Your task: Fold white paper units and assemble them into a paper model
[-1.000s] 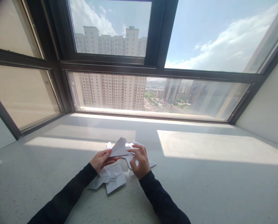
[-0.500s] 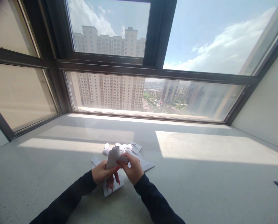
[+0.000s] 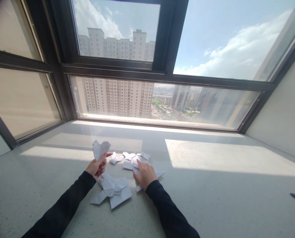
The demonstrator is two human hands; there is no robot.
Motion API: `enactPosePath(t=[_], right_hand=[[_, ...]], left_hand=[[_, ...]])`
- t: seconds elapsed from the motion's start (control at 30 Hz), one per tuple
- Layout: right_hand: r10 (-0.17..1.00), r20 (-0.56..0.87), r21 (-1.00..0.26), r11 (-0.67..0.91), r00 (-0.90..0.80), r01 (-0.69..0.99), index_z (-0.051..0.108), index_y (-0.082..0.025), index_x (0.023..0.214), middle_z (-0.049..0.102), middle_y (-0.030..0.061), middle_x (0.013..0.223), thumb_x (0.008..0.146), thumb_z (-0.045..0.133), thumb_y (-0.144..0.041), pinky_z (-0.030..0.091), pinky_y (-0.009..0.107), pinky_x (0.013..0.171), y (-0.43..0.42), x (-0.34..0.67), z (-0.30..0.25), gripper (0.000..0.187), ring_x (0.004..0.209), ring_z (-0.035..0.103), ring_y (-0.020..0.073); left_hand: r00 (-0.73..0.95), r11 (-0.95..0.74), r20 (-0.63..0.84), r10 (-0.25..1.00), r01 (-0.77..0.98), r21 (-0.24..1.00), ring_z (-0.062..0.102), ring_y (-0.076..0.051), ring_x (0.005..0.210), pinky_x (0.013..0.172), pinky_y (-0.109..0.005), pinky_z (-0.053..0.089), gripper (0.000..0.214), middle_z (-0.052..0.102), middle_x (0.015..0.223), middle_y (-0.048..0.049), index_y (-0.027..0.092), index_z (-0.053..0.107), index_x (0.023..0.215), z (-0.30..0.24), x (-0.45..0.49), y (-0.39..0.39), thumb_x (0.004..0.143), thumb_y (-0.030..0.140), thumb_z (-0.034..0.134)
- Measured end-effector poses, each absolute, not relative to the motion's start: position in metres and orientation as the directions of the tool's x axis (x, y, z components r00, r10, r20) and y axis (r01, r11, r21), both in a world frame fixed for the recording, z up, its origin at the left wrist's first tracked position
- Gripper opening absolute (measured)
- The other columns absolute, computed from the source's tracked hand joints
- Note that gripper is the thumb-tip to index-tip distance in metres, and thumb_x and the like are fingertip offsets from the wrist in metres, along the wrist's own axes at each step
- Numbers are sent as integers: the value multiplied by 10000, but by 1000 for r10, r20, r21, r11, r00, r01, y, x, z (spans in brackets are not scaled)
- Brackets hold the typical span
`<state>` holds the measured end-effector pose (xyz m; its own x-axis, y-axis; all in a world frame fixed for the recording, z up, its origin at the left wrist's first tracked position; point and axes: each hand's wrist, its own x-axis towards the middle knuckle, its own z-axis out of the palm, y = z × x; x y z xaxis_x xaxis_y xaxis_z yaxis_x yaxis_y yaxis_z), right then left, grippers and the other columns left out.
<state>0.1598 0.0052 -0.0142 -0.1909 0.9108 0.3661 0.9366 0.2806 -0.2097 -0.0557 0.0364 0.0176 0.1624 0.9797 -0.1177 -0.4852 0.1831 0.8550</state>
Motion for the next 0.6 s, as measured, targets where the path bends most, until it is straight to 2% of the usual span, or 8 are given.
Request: enactPosePath(t=[0.1,0.2,0.3,0.43,0.5,0.6], right_hand=[[940,320,-256,209,-122,944,467,-173,1126,653,60,850,676,466,-97,425,252,698,4,161,-5,457,791,592,182],[935,354,-340,135,-6,931,523,-213,1042,659,11,766,709,431,-132,426,225,633,2,167,6,354,664,603,150],[887,456,-392,135,65,910,542,-223,997,653,2,762,739,405,-170,424,225,625,0,172,12,297,664,592,143],[826,562,-255,226,-46,940,559,-219,977,630,32,901,751,396,-176,402,272,710,-3,170,15,282,827,549,176],[817,565,-189,264,-115,946,566,-215,969,609,43,965,759,410,-216,381,301,747,-4,165,14,261,883,520,194],[821,554,-158,264,-136,951,541,-208,1022,571,56,1047,768,423,-286,354,328,795,-5,161,12,291,952,484,208]], left_hand=[[147,190,-132,980,-517,835,192,0,240,232,-126,131,124,278,375,96,146,591,768,15,-55,37,749,242,515],[120,186,-143,982,-561,807,183,2,238,238,-124,128,141,264,372,101,142,571,761,14,-57,38,773,254,485],[101,189,-160,982,-595,781,175,3,233,243,-122,128,174,249,369,104,155,560,764,14,-59,40,809,260,428],[110,215,-187,976,-611,762,171,2,229,243,-125,115,203,242,372,102,156,562,762,16,-60,40,824,262,400],[122,233,-201,972,-610,757,166,1,232,242,-126,109,191,241,374,103,154,561,762,18,-59,38,819,259,412],[129,247,-212,969,-610,753,159,-2,238,243,-124,107,183,242,375,105,159,556,766,20,-59,37,815,267,417]])
